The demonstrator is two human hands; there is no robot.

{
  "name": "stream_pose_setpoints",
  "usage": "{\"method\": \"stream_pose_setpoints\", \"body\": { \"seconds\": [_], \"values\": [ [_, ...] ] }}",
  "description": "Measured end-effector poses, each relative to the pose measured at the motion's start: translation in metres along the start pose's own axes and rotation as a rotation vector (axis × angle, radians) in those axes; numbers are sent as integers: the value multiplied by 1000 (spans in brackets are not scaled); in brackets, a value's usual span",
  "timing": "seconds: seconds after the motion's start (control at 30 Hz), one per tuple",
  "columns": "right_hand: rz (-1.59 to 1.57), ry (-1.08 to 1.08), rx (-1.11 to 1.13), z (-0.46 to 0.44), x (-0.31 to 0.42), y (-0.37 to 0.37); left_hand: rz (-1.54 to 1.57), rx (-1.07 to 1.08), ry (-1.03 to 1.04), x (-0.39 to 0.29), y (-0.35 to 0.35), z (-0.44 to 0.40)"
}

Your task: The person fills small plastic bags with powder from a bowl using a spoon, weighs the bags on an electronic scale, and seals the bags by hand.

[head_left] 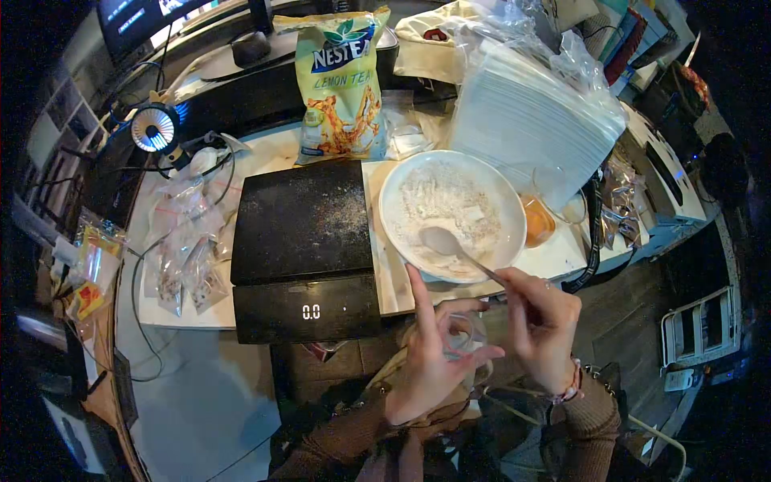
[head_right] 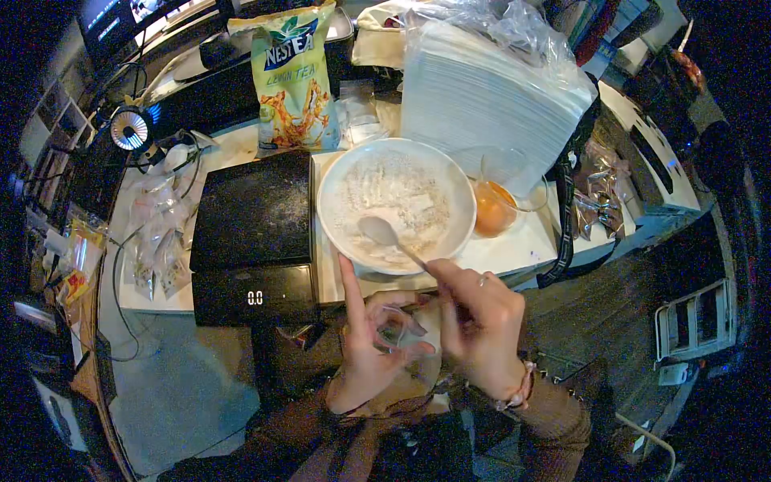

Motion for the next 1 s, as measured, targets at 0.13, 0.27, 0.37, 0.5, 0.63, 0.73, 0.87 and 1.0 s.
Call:
{"method": "stream_pose_setpoints", "body": {
  "seconds": [0.13, 0.27, 0.37, 0.5, 0.63, 0.73, 0.87, 1.0],
  "values": [
    [17, -11, -17, -7, 4, -6, 6, 21, -11, 0, 3, 1],
    [-163, -34, 25, -10, 14, -2, 35, 27, -8, 2, 4, -1],
    [-18, 29, 24, -7, 1, 0, 55, 26, -13, 2, 4, 1],
    [-119, 176, -147, 2, -26, -8, 97, 28, -33, 2, 3, 2],
    [-169, 289, -328, 2, -35, -23, 116, 60, -92, -5, -4, 1],
    [-127, 316, -348, 3, -44, -24, 51, 53, -161, -9, -8, 0],
    [-154, 353, -261, 6, -42, -14, -73, 41, -177, -5, -10, -5],
    [-348, 451, -240, 13, -35, -4, -69, 84, -90, -11, -6, -7]
  ]
}}
Point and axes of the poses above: each hand's wrist, its own z-axis away from the middle knuckle, its own y-axis out of the palm, x = y × z, the point moved 6 cm from there along -z, towards the middle knuckle, and after that the axes turned 2 degrees about -z, right-handed, at the moved point
